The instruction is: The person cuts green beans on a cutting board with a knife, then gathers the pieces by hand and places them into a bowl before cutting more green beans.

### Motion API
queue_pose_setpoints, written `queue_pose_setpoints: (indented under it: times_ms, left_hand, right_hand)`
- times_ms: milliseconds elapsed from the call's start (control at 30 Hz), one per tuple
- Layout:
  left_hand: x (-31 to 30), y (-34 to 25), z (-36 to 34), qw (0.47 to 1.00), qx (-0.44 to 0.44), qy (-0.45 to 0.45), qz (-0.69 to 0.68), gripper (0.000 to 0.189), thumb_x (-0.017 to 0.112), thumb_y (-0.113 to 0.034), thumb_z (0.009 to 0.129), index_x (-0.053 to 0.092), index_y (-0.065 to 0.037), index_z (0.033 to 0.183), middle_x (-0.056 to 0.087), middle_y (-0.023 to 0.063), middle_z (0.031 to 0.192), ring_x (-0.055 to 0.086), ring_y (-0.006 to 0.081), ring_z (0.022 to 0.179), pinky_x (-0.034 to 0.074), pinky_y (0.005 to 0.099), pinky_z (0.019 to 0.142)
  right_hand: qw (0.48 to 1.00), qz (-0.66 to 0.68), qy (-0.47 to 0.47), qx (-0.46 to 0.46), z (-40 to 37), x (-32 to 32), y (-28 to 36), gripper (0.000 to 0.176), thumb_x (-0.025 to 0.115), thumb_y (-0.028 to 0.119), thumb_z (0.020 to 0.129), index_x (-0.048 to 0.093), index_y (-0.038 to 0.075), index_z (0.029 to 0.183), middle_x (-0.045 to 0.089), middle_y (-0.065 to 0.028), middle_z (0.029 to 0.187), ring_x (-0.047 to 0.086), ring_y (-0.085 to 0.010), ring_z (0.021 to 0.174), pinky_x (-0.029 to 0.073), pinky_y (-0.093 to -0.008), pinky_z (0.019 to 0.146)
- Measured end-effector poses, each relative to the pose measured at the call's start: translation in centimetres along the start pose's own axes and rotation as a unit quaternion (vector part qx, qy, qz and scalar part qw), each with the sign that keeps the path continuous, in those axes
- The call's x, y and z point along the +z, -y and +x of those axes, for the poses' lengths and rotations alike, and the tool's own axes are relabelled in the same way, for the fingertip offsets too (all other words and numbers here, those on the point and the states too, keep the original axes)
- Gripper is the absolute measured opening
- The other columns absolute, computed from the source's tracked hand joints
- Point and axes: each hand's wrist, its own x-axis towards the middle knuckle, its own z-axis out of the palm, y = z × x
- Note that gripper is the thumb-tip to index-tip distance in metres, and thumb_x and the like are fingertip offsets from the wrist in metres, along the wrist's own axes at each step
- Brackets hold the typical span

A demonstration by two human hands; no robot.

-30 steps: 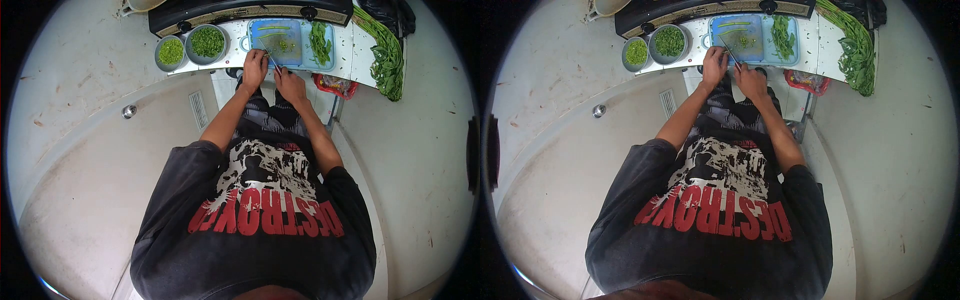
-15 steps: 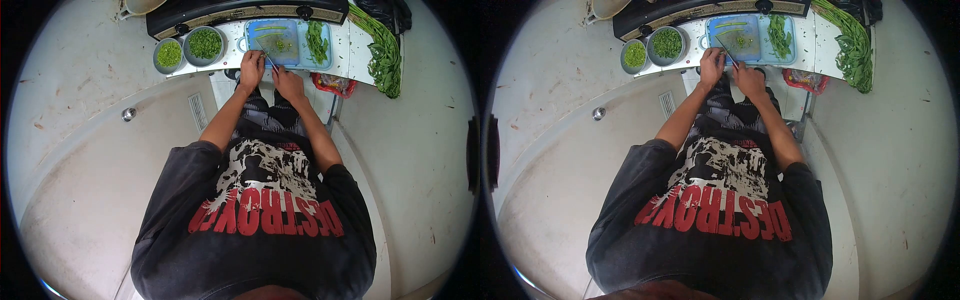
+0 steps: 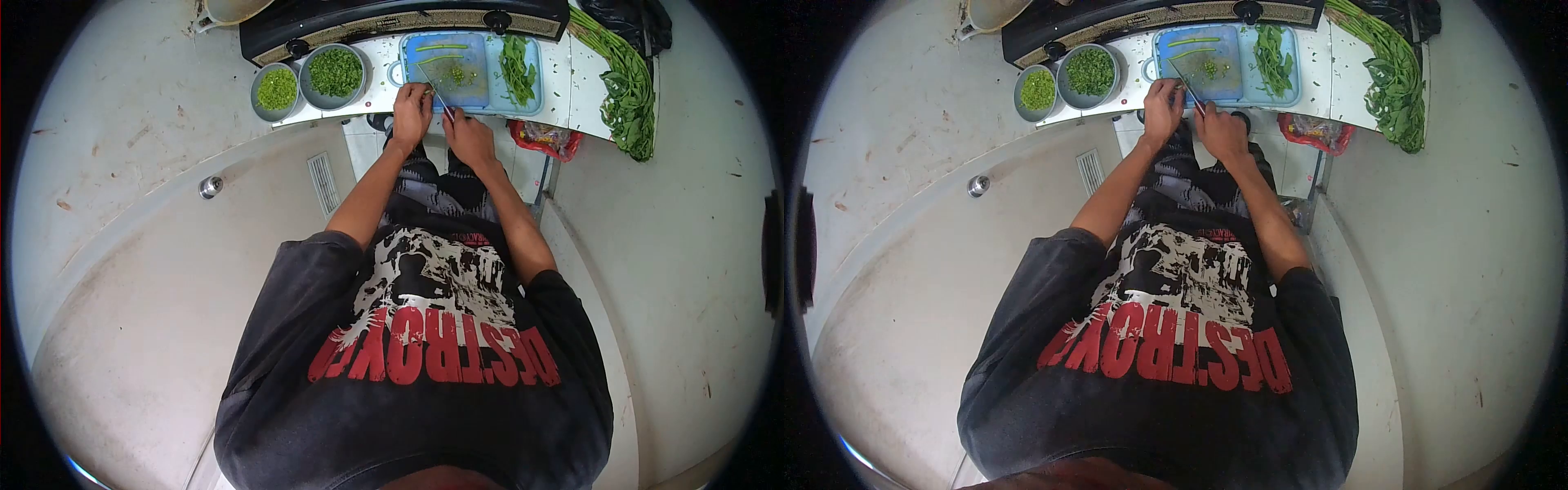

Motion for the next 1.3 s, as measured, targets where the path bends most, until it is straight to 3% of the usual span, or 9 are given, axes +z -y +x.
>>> queue_pose_setpoints:
  times_ms: [500, 600, 900, 1300]
  left_hand:
    - [0.1, 0.4, 0.2, 1.000, 0.005, 0.003, 0.001, 0.014, 0.069, -0.002, 0.089, 0.071, 0.000, 0.102, 0.068, 0.0190, 0.095, 0.069, 0.0336, 0.077, 0.056, 0.0411, 0.071]
    - [-0.3, -0.4, 0.2, 0.997, -0.060, 0.028, -0.047, 0.014, 0.067, 0.002, 0.087, 0.070, 0.000, 0.100, 0.066, 0.0197, 0.094, 0.066, 0.0369, 0.082, 0.054, 0.0432, 0.075]
    - [0.0, 0.4, 0.2, 1.000, 0.001, 0.011, -0.013, 0.012, 0.069, -0.001, 0.090, 0.070, 0.001, 0.101, 0.066, 0.0180, 0.095, 0.069, 0.0304, 0.076, 0.056, 0.0401, 0.070]
    - [-0.2, 0.0, 0.2, 0.999, -0.014, 0.025, -0.019, 0.015, 0.068, 0.001, 0.089, 0.069, 0.003, 0.104, 0.065, 0.0189, 0.099, 0.069, 0.0338, 0.082, 0.055, 0.0407, 0.074]
  right_hand:
    - [1.000, -0.001, -0.024, -0.007, 1.4, 0.6, 0.5, 0.038, 0.056, 0.035, 0.101, 0.063, -0.001, 0.093, 0.067, -0.0238, 0.065, 0.070, -0.0429, 0.063, 0.057, -0.0542, 0.061]
    - [1.000, -0.006, -0.012, -0.005, 0.3, 0.1, 0.0, 0.038, 0.056, 0.036, 0.102, 0.064, 0.000, 0.093, 0.068, -0.0241, 0.067, 0.070, -0.0437, 0.064, 0.056, -0.0543, 0.062]
    - [1.000, 0.002, 0.004, 0.007, -0.8, -0.6, -0.4, 0.038, 0.054, 0.037, 0.103, 0.063, 0.000, 0.097, 0.068, -0.0250, 0.069, 0.069, -0.0453, 0.065, 0.055, -0.0560, 0.063]
    - [1.000, 0.001, -0.006, -0.022, 0.9, 0.3, 0.2, 0.041, 0.051, 0.038, 0.104, 0.063, 0.000, 0.097, 0.069, -0.0230, 0.067, 0.071, -0.0436, 0.064, 0.057, -0.0546, 0.061]
